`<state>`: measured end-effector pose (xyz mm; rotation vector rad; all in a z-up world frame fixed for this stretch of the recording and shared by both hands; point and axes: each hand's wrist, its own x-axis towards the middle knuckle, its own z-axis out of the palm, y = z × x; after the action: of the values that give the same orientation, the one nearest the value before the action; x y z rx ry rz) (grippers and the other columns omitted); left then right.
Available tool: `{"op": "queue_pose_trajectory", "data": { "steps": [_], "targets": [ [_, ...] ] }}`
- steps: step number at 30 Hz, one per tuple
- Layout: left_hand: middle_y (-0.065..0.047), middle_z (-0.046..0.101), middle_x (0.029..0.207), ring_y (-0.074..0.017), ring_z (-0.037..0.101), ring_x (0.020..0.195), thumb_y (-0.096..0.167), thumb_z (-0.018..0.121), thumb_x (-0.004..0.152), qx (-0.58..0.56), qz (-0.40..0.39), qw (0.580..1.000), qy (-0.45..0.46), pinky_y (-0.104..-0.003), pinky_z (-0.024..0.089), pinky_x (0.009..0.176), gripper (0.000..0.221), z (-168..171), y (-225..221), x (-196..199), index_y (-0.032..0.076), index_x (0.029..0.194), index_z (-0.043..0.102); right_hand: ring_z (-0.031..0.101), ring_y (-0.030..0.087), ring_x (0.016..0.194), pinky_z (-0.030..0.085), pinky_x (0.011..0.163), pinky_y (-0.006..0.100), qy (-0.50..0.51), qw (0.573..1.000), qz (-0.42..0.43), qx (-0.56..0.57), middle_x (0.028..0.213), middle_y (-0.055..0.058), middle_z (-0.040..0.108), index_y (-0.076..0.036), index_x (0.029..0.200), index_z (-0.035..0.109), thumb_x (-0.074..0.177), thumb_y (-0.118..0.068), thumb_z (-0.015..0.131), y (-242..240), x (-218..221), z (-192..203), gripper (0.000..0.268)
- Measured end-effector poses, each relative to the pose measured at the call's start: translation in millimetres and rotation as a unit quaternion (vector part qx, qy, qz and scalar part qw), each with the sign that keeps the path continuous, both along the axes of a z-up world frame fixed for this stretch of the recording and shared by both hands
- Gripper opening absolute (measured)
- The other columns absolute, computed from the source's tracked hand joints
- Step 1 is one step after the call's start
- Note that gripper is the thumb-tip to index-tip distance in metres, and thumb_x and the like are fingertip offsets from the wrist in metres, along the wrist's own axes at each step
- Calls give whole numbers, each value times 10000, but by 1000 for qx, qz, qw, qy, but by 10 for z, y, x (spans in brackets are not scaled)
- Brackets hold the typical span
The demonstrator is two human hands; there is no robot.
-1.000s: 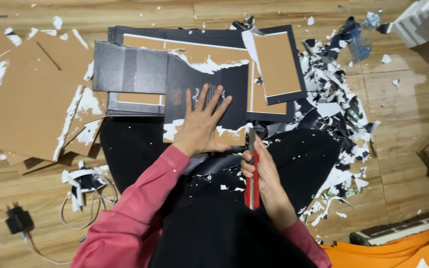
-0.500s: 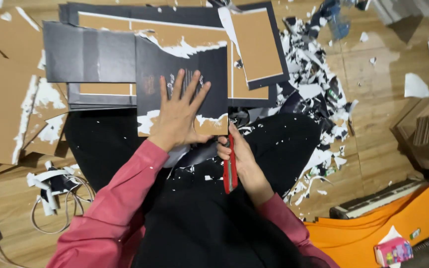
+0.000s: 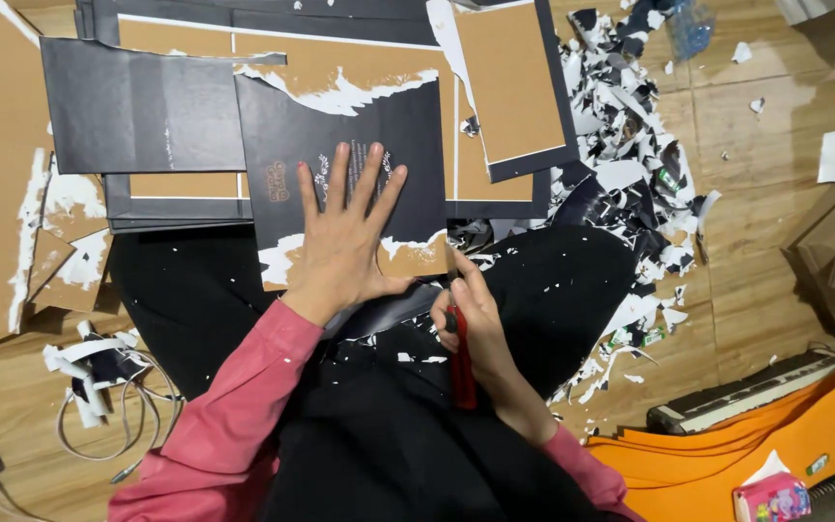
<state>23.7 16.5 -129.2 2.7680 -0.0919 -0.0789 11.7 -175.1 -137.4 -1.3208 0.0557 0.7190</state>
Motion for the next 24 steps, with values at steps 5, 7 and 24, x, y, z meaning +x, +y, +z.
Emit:
{"op": "queue_pose_trajectory", "data": {
  "steps": [5,7,24],
  "targets": [
    [-90,17,1499,-395,-52,1345,572,699,468,-10,6,1000,8,-657,-75,1012,1182,14,-14,4,188,1436,138,361,113,337,323,276,202,15,1000,5,-24,567,96,438,-88,1363,249,918,-290,342,67,36,83,498],
    [-90,10,1499,-399,-55,1344,561,709,470,-9,4,1000,7,-659,-80,1010,1190,13,-17,14,193,1438,123,368,108,337,330,273,201,26,999,-1,-28,568,89,445,-90,1357,277,916,-311,341,56,67,98,497],
    [-100,47,1494,-404,-17,1345,536,748,467,10,6,1000,-24,-664,-54,1011,1189,25,-59,-2,200,1437,148,351,84,362,349,276,197,176,964,22,200,619,49,359,-112,1391,200,955,-254,300,-106,139,-632,469]
  ]
}}
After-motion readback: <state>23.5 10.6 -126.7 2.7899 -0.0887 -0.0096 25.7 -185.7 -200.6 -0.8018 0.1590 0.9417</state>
